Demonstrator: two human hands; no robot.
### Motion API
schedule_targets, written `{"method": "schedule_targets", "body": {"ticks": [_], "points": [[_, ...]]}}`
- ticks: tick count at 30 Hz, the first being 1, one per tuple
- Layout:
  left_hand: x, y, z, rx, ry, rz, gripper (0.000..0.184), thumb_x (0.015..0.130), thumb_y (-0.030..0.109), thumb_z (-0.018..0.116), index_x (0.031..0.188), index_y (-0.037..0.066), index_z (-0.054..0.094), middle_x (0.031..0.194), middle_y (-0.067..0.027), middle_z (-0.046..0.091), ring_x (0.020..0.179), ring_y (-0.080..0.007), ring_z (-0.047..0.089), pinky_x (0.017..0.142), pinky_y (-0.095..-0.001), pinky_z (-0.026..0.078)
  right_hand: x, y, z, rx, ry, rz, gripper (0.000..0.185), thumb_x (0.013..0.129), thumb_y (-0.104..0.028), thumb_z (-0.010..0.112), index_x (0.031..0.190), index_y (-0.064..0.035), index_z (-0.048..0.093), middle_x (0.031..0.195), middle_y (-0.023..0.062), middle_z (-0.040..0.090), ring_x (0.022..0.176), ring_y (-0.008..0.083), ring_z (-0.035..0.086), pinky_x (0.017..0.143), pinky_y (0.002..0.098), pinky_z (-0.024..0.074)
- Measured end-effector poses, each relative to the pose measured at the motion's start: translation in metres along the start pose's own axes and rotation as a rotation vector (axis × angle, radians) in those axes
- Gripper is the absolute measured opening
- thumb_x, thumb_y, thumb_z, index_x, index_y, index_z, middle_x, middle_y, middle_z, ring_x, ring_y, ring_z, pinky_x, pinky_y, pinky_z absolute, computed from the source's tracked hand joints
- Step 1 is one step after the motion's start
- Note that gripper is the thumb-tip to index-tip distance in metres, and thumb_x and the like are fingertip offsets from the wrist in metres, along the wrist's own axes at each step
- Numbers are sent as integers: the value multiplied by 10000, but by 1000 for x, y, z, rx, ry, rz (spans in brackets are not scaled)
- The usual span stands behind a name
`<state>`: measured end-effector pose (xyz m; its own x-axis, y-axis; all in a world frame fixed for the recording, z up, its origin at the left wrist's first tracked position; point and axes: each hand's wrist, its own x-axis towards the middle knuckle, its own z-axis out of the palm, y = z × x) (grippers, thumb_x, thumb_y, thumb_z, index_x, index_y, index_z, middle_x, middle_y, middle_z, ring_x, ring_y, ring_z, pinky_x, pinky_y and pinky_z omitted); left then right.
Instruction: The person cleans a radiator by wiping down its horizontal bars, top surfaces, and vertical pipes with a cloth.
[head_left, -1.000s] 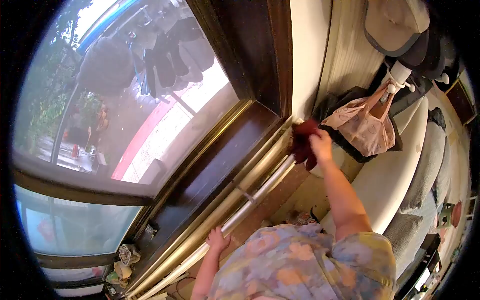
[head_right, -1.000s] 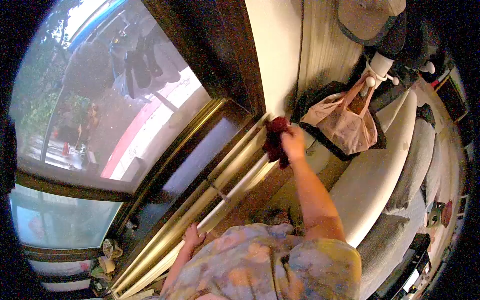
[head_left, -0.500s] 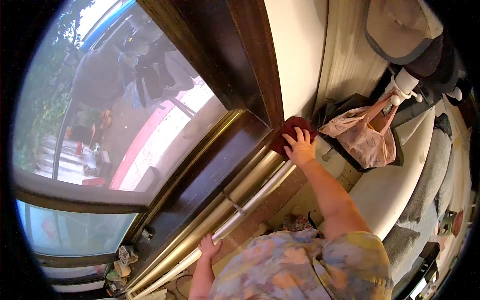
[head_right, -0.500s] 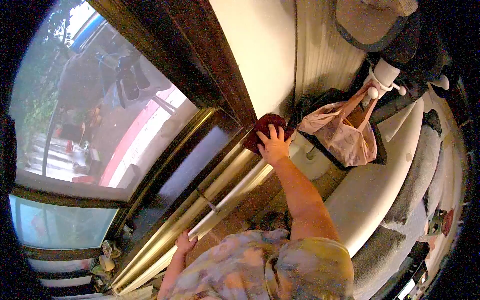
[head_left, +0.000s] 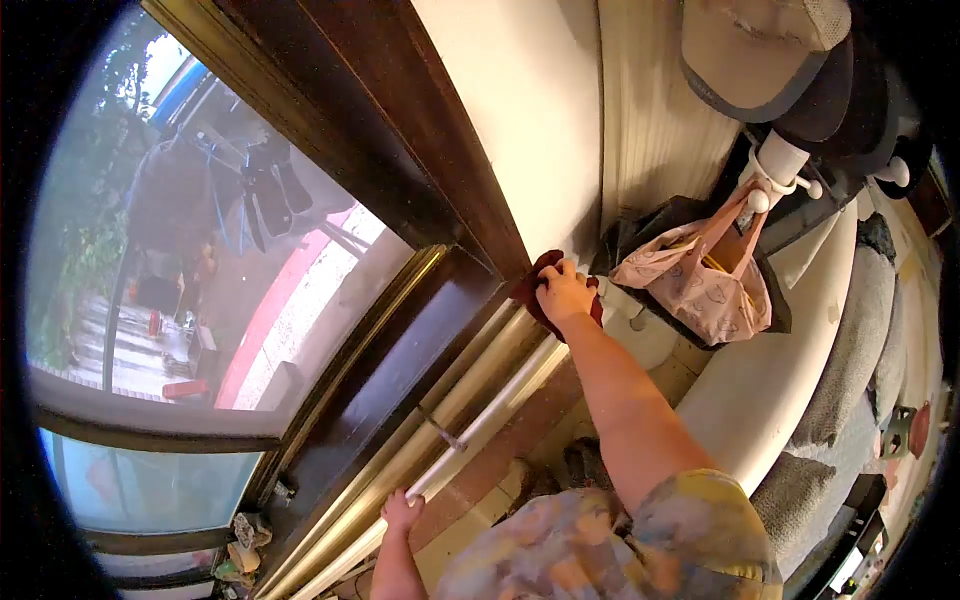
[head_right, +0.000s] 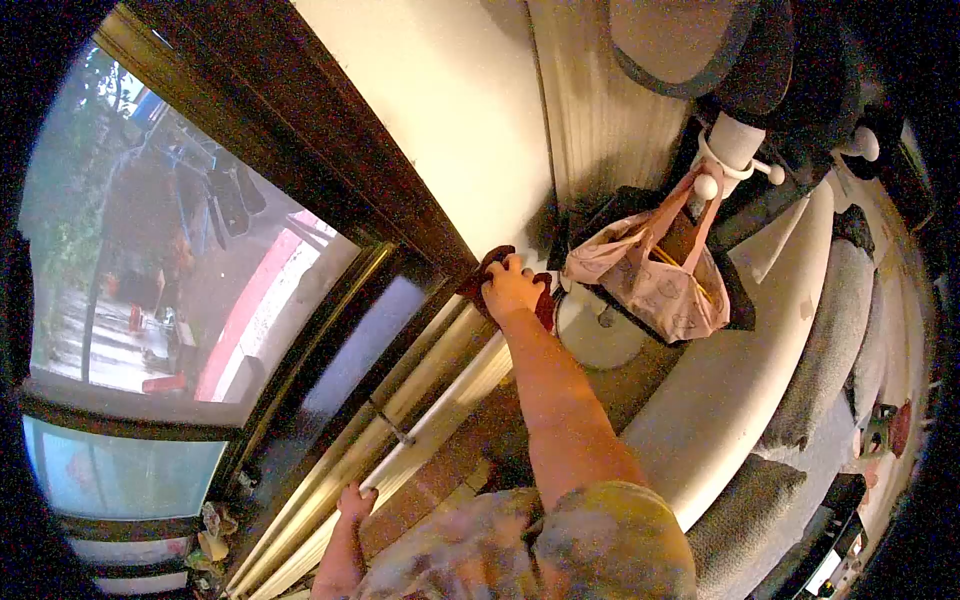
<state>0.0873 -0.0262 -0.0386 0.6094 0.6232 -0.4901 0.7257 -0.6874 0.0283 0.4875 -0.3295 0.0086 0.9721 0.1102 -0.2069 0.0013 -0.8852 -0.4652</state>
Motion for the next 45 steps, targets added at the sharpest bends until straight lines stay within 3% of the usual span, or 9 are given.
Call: {"method": "schedule_targets", "body": {"ticks": [5, 13, 19, 22, 26, 34, 39, 43, 45], "points": [[-4, 4, 0, 78, 26, -35, 576, 683, 461, 506, 1113, 77, 501, 1098, -186, 495, 1036, -339, 461, 908, -502, 278, 5, 10, 20, 277, 202, 122, 163, 709, -271, 574, 866, -244, 608, 1102, -31, 444, 1070, 224, 395, 853, 493, 306], [-6, 5, -1, 110, 11, -17, 674, 628, 466, 602, 1149, 68, 447, 1118, -177, 484, 1054, -325, 453, 914, -473, 302, 3, 25, 3, -247, 182, -542, 225, 753, -255, 556, 933, -124, 518, 954, 43, 477, 865, 269, 507, 676, 400, 447], [-15, 27, -5, 169, -22, -72, 717, 636, 442, 615, 1192, 44, 402, 1122, -177, 481, 1055, -316, 452, 925, -468, 285, 26, 14, 13, -192, 157, -284, 224, 784, -266, 515, 925, -93, 529, 954, 85, 502, 864, 303, 532, 709, 394, 464], [-24, 52, -14, -25, 82, 56, 695, 637, 357, 644, 1191, 24, 390, 1141, -194, 462, 1063, -340, 426, 909, -433, 306, 36, 36, 7, 261, 148, -64, 332, 793, -351, 495, 978, -80, 546, 1036, 134, 546, 889, 358, 536, 764, 405, 444], [-24, 67, 1, -86, 369, 283, 623, 641, 231, 651, 1166, 5, 402, 1122, -205, 448, 1058, -360, 406, 896, -414, 323, 28, 66, 8, 949, -45, 55, 302, 793, -318, 572, 912, -42, 550, 943, 79, 558, 813, 200, 539, 752, 325, 429], [-48, 153, -41, -186, 570, 576, 522, 629, 60, 599, 1125, 37, 437, 1102, -180, 440, 1045, -347, 404, 891, -425, 316, -49, 80, -4, 1669, 375, -9, 210, 862, -234, 529, 1003, -84, 488, 943, 3, 516, 828, 101, 479, 734, 248, 414], [-20, 207, -43, -167, 476, 791, 543, 658, 85, 603, 1167, 86, 415, 1149, -136, 423, 1071, -319, 399, 912, -438, 308, -20, 90, 59, 939, 373, -198, 267, 835, -191, 538, 1081, -95, 505, 1116, 95, 462, 1076, 234, 424, 919, 323, 326], [3, 232, -19, 175, 390, 644, 576, 720, 181, 584, 1234, 108, 335, 1163, -139, 419, 1074, -318, 414, 906, -461, 322, -18, 65, 64, 782, 435, -74, 313, 837, -199, 528, 1126, -87, 488, 1209, 126, 383, 1101, 265, 405, 933, 332, 317], [11, 235, -17, 81, -54, 428, 572, 775, 264, 533, 1267, 129, 275, 1181, -145, 410, 1058, -336, 438, 882, -486, 347, -6, 79, 75, 746, 441, -73, 319, 843, -206, 521, 1137, -88, 484, 1222, 123, 370, 1101, 257, 406, 931, 327, 320]]}}
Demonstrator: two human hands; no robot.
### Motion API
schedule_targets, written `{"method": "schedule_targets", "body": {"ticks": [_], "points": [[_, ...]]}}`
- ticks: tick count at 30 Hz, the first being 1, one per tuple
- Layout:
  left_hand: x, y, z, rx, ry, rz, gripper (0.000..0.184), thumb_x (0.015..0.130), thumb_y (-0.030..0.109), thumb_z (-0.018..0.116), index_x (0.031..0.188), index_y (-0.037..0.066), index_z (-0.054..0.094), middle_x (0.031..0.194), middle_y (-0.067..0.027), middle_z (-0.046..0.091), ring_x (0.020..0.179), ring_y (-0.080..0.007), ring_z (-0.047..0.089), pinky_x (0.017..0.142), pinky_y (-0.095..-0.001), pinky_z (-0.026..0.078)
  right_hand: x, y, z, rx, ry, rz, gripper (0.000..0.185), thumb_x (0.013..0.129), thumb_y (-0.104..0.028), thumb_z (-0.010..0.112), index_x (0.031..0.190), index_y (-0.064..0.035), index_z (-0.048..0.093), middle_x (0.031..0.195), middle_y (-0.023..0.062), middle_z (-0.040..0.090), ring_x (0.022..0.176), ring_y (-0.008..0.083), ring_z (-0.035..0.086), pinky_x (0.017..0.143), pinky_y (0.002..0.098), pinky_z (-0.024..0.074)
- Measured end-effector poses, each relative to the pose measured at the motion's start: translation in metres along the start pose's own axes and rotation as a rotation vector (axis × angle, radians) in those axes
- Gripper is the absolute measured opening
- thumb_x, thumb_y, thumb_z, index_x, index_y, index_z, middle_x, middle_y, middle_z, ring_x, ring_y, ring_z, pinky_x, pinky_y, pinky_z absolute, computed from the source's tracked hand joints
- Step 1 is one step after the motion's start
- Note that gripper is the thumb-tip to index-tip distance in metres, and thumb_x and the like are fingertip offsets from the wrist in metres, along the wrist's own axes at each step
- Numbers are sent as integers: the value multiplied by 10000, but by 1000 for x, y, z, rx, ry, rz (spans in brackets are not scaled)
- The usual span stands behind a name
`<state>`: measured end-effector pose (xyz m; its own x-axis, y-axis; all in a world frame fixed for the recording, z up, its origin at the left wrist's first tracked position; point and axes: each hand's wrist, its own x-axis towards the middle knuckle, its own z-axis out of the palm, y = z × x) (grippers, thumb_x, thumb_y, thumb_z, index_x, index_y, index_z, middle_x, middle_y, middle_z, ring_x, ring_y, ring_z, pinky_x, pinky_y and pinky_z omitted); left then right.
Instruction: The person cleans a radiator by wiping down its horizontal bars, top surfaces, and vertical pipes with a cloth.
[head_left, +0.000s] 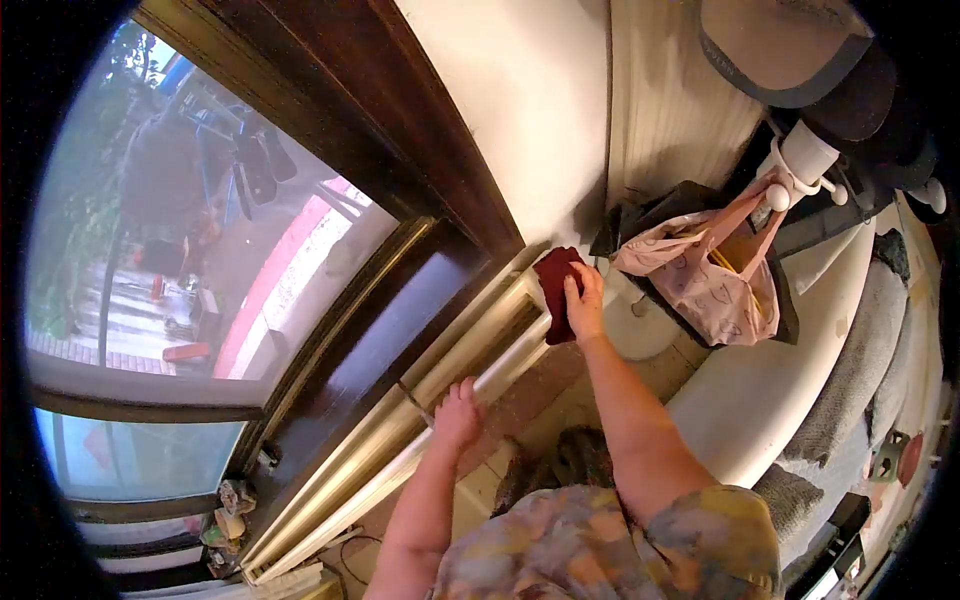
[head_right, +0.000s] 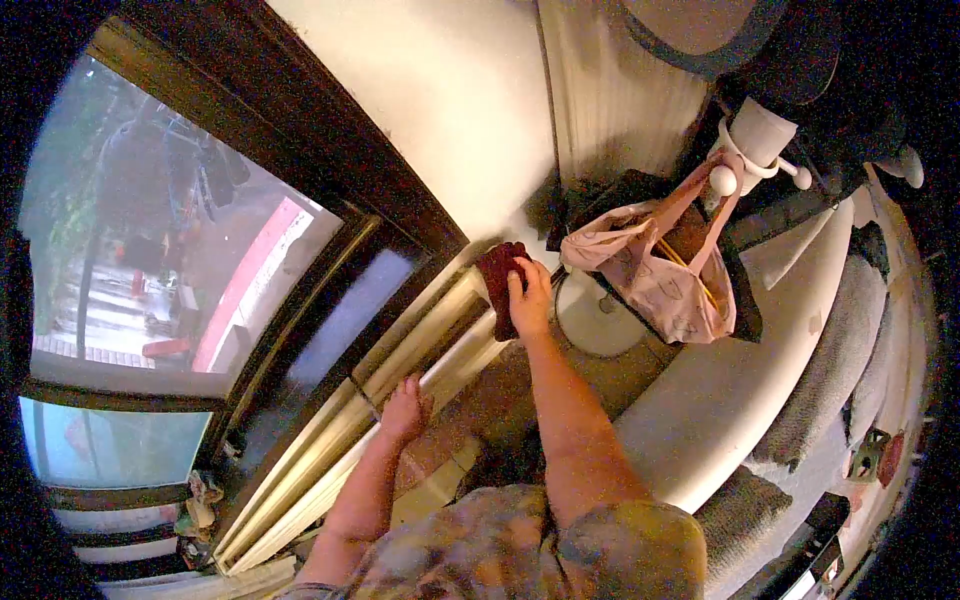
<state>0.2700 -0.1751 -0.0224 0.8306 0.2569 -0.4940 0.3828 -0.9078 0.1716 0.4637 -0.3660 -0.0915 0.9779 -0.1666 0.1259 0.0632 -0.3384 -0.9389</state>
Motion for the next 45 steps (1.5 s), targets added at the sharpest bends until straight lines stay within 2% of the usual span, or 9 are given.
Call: {"method": "schedule_targets", "body": {"ticks": [2, 7, 10, 14, 18, 27, 35, 38, 45], "points": [[0, -1, -4, -26, -18, 42, 494, 802, 247, 492, 1244, 130, 307, 1179, -151, 414, 1031, -349, 463, 853, -489, 369, 15, 12, -1, 410, -146, 230, 326, 858, -232, 499, 1152, -93, 480, 1228, 115, 365, 1102, 242, 403, 918, 323, 333], [0, 3, -8, -9, -16, 12, 428, 826, 206, 463, 1221, 121, 324, 1150, -152, 450, 1005, -344, 484, 821, -469, 395, 60, -8, -22, 454, -252, 810, 285, 834, -181, 544, 1081, -42, 523, 964, 44, 570, 829, 134, 523, 718, 262, 433], [0, 4, -10, -27, -27, 30, 417, 831, 196, 457, 1218, 110, 327, 1137, -157, 463, 1001, -347, 485, 805, -453, 408, 64, -23, -28, 366, -312, 528, 280, 835, -185, 540, 1073, -36, 529, 952, 46, 579, 808, 145, 531, 715, 265, 436], [4, -7, -1, -27, 14, 102, 411, 837, 191, 454, 1218, 106, 325, 1127, -167, 467, 991, -352, 487, 783, -449, 420, 67, -12, -1, -162, -390, -276, 263, 843, -225, 507, 1043, -67, 570, 964, 99, 580, 910, 187, 543, 790, 274, 419], [1, -1, -5, 3, 8, 71, 416, 836, 185, 454, 1222, 113, 320, 1123, -169, 468, 981, -356, 491, 777, -455, 420, 106, -21, 9, 9, -944, 146, 340, 833, -270, 436, 1071, -61, 560, 1066, 145, 545, 958, 232, 513, 827, 316, 395], [1, -2, -5, -19, 21, 110, 414, 829, 165, 467, 1217, 124, 326, 1123, -181, 461, 956, -374, 489, 772, -458, 414, 87, 20, 9, 747, -735, 683, 448, 858, -359, 440, 1178, -47, 482, 1086, 72, 545, 937, 178, 521, 811, 299, 404], [2, -3, -2, -13, 28, 85, 405, 837, 195, 460, 1210, 118, 322, 1107, -174, 474, 946, -366, 499, 765, -460, 418, 26, 10, -11, 693, -299, 584, 428, 874, -334, 426, 1168, -30, 481, 1047, 65, 558, 925, 189, 524, 816, 285, 397], [2, -3, 0, -16, 55, 92, 405, 836, 201, 461, 1209, 117, 328, 1103, -176, 477, 951, -364, 499, 762, -469, 418, -2, -9, -17, 681, -58, 512, 458, 890, -334, 408, 1241, -41, 397, 1237, 72, 430, 1131, 160, 387, 942, 254, 287], [5, -6, -4, -51, -33, 90, 396, 812, 130, 434, 1198, 104, 350, 1119, -184, 469, 970, -377, 490, 771, -475, 419, 40, 26, -11, 468, -335, 465, 345, 884, -269, 390, 1137, -57, 488, 1046, 62, 538, 936, 151, 491, 826, 262, 385]]}}
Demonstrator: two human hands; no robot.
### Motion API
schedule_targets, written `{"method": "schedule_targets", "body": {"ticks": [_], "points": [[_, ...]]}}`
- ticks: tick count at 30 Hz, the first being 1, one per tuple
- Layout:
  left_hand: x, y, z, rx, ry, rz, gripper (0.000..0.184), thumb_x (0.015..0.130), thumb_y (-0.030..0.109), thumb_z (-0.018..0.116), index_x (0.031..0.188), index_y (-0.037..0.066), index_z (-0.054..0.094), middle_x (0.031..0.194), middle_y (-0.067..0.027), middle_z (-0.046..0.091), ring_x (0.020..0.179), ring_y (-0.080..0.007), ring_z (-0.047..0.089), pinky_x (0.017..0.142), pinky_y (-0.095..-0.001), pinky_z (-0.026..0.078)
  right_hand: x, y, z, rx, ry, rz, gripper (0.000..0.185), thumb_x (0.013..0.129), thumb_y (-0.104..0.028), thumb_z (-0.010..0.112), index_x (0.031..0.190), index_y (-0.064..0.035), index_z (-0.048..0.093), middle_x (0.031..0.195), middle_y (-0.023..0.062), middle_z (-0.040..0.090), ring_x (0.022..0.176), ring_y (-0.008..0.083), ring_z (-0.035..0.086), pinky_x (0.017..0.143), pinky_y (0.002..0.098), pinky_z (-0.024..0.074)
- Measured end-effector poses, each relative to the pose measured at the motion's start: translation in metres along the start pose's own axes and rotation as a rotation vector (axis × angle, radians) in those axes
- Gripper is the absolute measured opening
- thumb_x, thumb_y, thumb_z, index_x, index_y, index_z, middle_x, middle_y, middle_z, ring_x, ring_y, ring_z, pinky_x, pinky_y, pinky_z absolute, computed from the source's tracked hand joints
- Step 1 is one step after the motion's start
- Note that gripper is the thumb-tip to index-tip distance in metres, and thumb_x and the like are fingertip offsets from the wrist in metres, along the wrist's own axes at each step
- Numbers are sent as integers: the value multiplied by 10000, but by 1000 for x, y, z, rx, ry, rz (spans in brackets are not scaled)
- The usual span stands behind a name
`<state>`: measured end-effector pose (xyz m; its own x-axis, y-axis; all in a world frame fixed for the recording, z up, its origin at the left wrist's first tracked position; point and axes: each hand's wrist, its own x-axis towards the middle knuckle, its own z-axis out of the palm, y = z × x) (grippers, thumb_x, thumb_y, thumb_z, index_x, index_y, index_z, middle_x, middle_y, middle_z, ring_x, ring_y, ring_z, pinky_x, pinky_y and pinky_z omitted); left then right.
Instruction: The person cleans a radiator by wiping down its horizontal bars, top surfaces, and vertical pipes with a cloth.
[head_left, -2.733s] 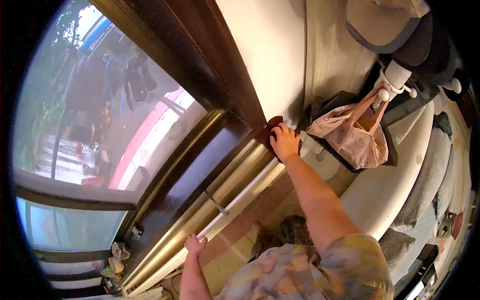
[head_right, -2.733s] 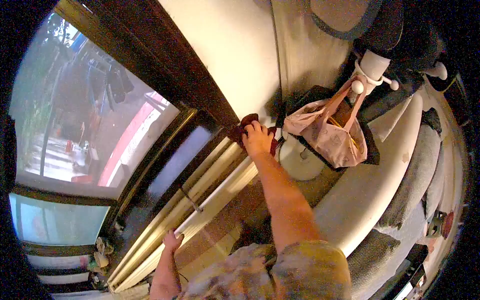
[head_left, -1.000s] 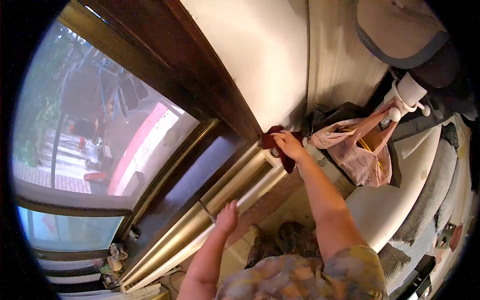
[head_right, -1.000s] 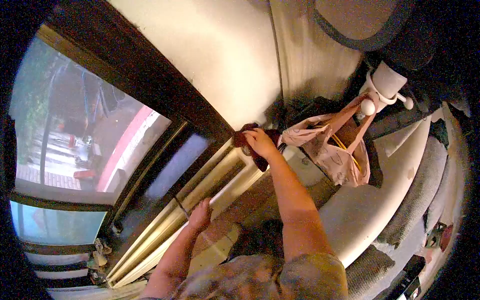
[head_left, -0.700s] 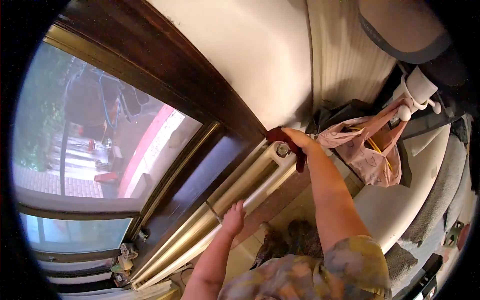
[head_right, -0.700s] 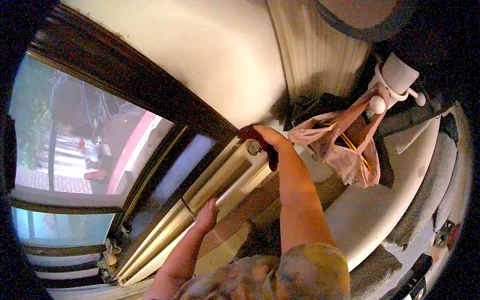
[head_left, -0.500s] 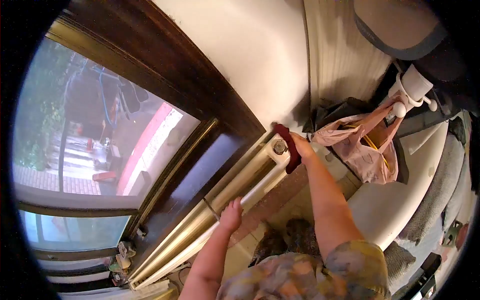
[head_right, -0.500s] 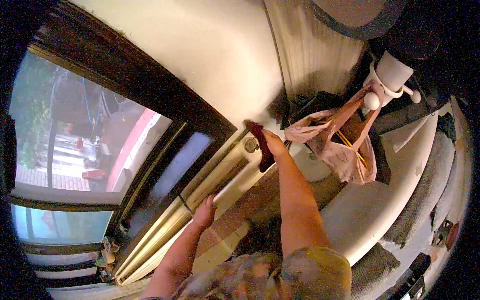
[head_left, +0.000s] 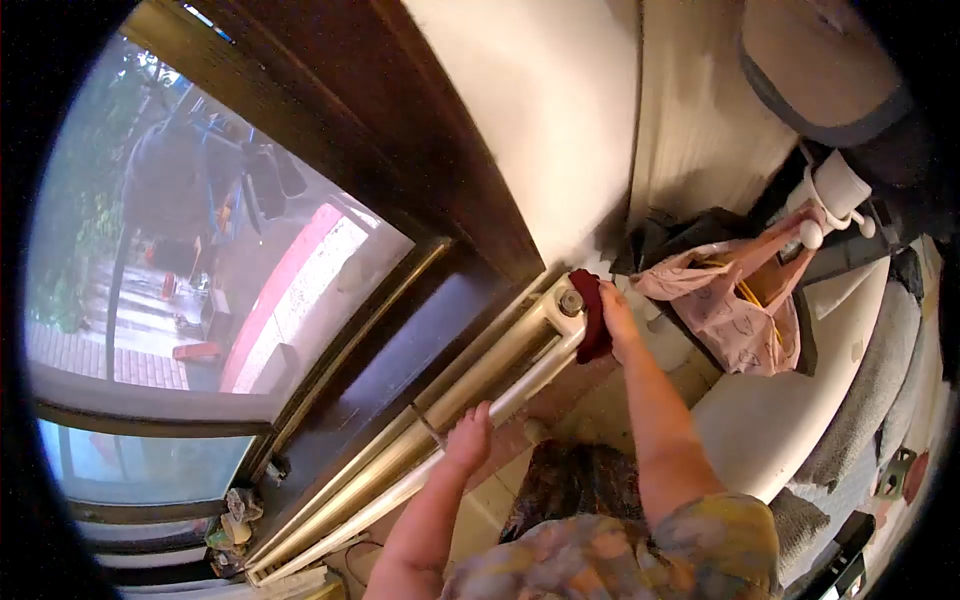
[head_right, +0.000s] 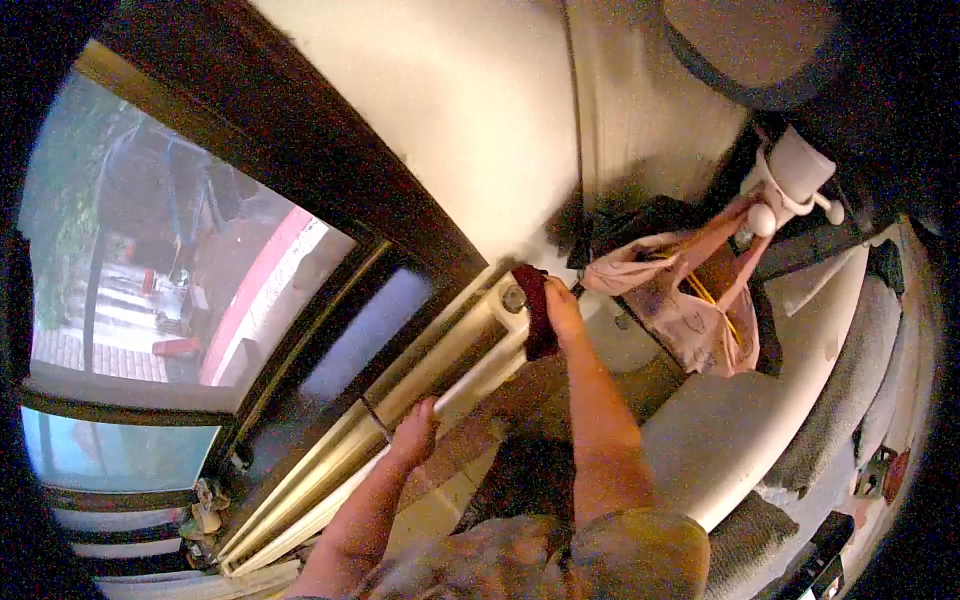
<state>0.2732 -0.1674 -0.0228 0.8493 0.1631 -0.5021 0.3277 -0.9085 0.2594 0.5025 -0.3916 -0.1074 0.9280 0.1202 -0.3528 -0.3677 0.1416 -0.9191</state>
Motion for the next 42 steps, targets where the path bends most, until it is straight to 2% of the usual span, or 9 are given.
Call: {"method": "schedule_targets", "body": {"ticks": [5, 7, 10, 18, 22, 29, 33, 36, 42], "points": [[-1, 1, 2, 77, 5, -36, 456, 768, 78, 466, 1205, 114, 342, 1161, -151, 451, 1024, -337, 481, 801, -476, 420, 3, -70, 8, -2, -281, 269, 323, 859, -184, 421, 1165, -98, 478, 1079, 59, 540, 935, 159, 525, 805, 270, 423], [-1, 7, -6, 55, -46, -67, 495, 751, 82, 506, 1212, 115, 329, 1173, -141, 446, 1041, -330, 475, 800, -471, 425, 37, -32, -1, 8, -370, 219, 363, 855, -226, 431, 1189, -86, 447, 1111, 66, 530, 996, 174, 513, 839, 296, 415], [-4, 6, -11, 8, -53, 6, 399, 850, 112, 354, 1243, 144, 291, 1194, -215, 422, 999, -395, 479, 797, -446, 420, 41, -23, 3, 89, -341, 245, 409, 851, -339, 429, 1184, -104, 450, 1141, 73, 519, 1022, 196, 502, 871, 336, 396], [-1, 6, -2, -1, 16, -30, 417, 788, 144, 463, 1185, 120, 336, 1119, -152, 467, 980, -355, 498, 768, -499, 419, -3, 2, 9, 434, 95, 191, 457, 857, -442, 394, 1070, -62, 532, 949, 56, 563, 849, 217, 518, 794, 350, 407], [2, 6, -2, -22, -29, -83, 383, 825, 178, 367, 1202, 129, 330, 1181, -165, 442, 1030, -365, 478, 816, -537, 377, -51, -8, 41, 655, 75, 30, 525, 895, -408, 309, 1342, -162, 186, 1326, 89, 296, 1195, 259, 316, 991, 380, 255], [-2, 9, -5, 15, -16, -57, 437, 801, 157, 470, 1213, 144, 323, 1182, -150, 444, 1029, -341, 487, 819, -474, 399, -108, -1, 81, 437, 264, -10, 564, 911, -381, 300, 1364, -295, -25, 1422, 105, 44, 1290, 285, 122, 1024, 433, 122], [-2, 7, -1, 36, 31, -25, 449, 809, 162, 487, 1221, 124, 314, 1174, -150, 448, 1008, -340, 491, 799, -454, 409, -111, -9, 80, 416, 280, 100, 553, 918, -336, 294, 1370, -253, -14, 1422, 117, 27, 1295, 288, 103, 1025, 414, 130], [0, 8, -1, 42, 44, -19, 427, 810, 142, 483, 1206, 99, 331, 1152, -179, 453, 990, -354, 491, 789, -454, 411, -95, 8, 75, 371, 325, -97, 519, 909, -203, 299, 1371, -146, 69, 1414, 139, 45, 1293, 301, 104, 1027, 365, 137], [-1, 9, -3, 45, 15, -31, 421, 808, 132, 488, 1195, 69, 335, 1137, -203, 449, 971, -388, 480, 780, -459, 408, -79, 4, 43, 97, 322, -130, 458, 910, -301, 274, 1342, -158, 220, 1380, 151, 151, 1259, 296, 181, 1014, 393, 166]]}}
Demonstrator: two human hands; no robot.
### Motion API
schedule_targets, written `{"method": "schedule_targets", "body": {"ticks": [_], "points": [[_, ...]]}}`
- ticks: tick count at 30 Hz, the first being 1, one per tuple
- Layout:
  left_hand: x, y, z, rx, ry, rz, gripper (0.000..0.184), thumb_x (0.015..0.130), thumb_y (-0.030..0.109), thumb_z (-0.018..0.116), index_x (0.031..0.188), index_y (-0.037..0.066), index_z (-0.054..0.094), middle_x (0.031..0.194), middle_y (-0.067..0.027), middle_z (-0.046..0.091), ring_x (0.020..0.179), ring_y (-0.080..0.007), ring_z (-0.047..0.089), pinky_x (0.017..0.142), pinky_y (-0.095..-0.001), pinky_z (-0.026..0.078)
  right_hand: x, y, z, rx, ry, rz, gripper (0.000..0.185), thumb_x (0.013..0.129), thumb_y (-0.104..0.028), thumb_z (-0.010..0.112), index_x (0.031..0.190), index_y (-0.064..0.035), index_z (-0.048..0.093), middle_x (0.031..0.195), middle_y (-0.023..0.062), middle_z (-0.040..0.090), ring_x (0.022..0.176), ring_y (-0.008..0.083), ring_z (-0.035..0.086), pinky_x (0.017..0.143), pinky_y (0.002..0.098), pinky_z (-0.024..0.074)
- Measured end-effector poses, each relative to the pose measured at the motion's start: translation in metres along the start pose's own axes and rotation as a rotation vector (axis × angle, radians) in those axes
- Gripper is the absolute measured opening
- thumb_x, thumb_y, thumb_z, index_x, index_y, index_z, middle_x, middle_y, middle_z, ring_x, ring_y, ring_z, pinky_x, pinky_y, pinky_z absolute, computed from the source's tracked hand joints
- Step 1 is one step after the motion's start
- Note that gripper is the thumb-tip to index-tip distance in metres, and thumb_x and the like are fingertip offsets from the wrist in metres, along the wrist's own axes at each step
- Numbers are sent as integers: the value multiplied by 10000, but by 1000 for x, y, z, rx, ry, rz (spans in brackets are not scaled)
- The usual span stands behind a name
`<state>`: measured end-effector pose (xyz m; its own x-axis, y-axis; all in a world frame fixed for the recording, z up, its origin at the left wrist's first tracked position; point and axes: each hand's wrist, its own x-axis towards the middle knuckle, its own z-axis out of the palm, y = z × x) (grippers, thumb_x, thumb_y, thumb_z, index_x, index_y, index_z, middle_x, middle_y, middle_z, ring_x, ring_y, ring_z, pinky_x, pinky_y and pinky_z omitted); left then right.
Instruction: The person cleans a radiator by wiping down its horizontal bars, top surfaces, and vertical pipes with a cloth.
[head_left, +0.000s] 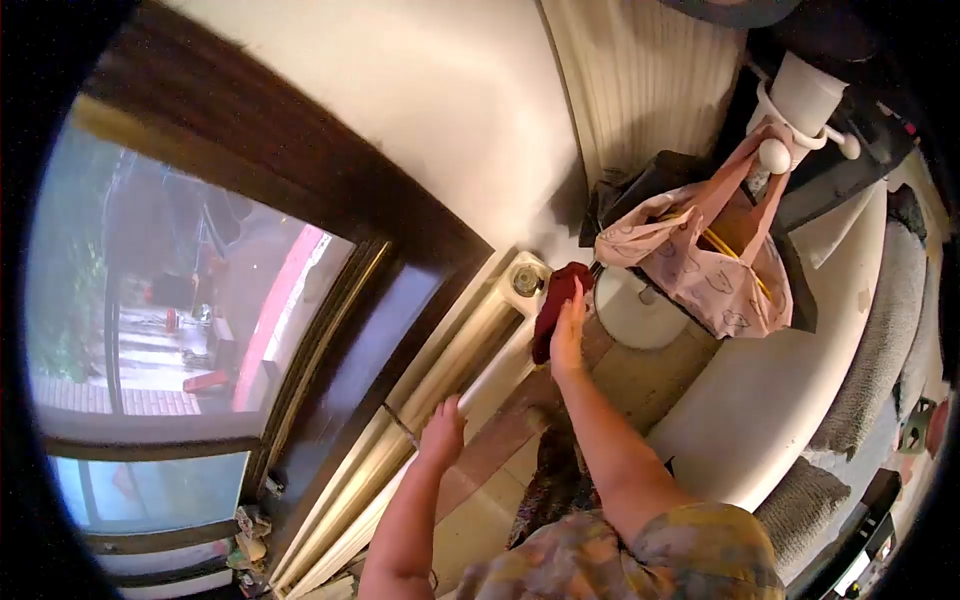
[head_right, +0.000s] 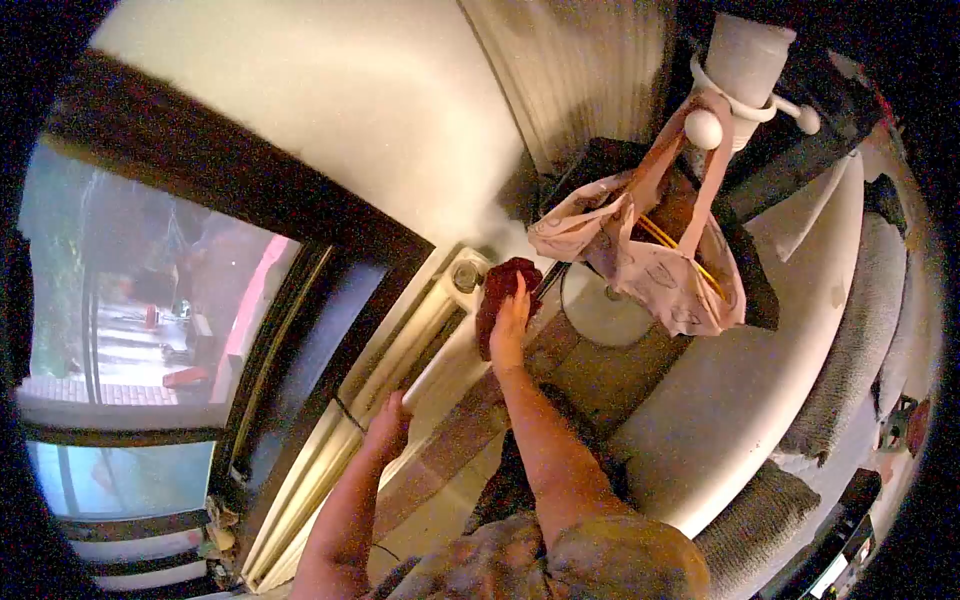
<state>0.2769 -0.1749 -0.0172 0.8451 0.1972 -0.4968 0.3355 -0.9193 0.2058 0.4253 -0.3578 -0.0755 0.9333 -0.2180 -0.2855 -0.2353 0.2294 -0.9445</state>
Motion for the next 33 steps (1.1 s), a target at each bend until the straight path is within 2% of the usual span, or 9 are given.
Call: {"method": "schedule_targets", "body": {"ticks": [7, 9, 10, 15, 21, 25, 27, 30, 33], "points": [[3, -4, 1, -8, -18, 35, 410, 799, 109, 499, 1176, 50, 347, 1103, -232, 460, 966, -404, 472, 785, -449, 409, 72, 25, -24, 413, -368, 229, 416, 893, -325, 339, 1186, -59, 467, 1156, 81, 480, 1052, 172, 446, 914, 265, 324], [2, 1, -2, 13, -52, -3, 411, 793, 104, 506, 1170, 50, 353, 1093, -232, 466, 944, -406, 482, 766, -454, 416, 92, 11, -31, 249, -536, 364, 418, 881, -327, 363, 1173, -54, 486, 1115, 71, 509, 999, 165, 471, 876, 266, 352], [2, 0, 0, 17, -59, -7, 411, 793, 104, 506, 1170, 50, 353, 1093, -232, 466, 944, -406, 482, 766, -454, 416, 106, 18, -27, 73, -588, 183, 456, 871, -371, 368, 1182, -58, 482, 1069, 71, 540, 929, 171, 502, 829, 278, 380], [0, 9, -7, 10, -28, -44, 420, 782, 93, 521, 1167, 56, 359, 1072, -233, 474, 901, -412, 497, 736, -462, 425, 151, 38, -3, 74, -796, 428, 434, 854, -376, 467, 1142, -54, 515, 1047, 36, 565, 869, 122, 537, 764, 255, 427], [-1, 8, -4, 49, -25, -52, 410, 793, 103, 515, 1166, 44, 354, 1053, -245, 472, 915, -422, 485, 750, -463, 421, 152, 71, -5, 99, -757, 442, 507, 888, -402, 366, 1297, -103, 346, 1309, 72, 362, 1129, 215, 387, 938, 318, 311], [0, 6, -2, 14, -26, -47, 418, 797, 97, 507, 1176, 42, 341, 1057, -249, 468, 923, -425, 480, 764, -466, 414, 131, 59, -13, 189, -709, 378, 439, 908, -319, 345, 1271, -76, 381, 1286, 86, 390, 1124, 194, 399, 932, 286, 317], [-1, 6, -3, 26, -18, -45, 416, 797, 91, 503, 1177, 43, 340, 1061, -250, 467, 926, -426, 478, 764, -465, 412, 119, 55, -16, 306, -547, 423, 383, 908, -260, 339, 1224, -68, 440, 1251, 88, 432, 1128, 195, 414, 926, 265, 324], [1, -2, 4, 17, -13, -19, 415, 795, 82, 497, 1178, 44, 340, 1065, -251, 469, 930, -426, 477, 762, -462, 410, 108, 121, -18, 23, -313, 19, 376, 906, -240, 329, 1198, -34, 444, 1245, 111, 432, 1153, 216, 395, 939, 289, 312], [-1, 0, 1, 22, -4, 7, 421, 791, 77, 498, 1179, 43, 338, 1061, -251, 477, 922, -426, 481, 754, -459, 412, 69, 117, -20, 27, -36, 67, 392, 910, -240, 313, 1226, -20, 384, 1270, 116, 387, 1174, 219, 356, 963, 288, 274]]}}
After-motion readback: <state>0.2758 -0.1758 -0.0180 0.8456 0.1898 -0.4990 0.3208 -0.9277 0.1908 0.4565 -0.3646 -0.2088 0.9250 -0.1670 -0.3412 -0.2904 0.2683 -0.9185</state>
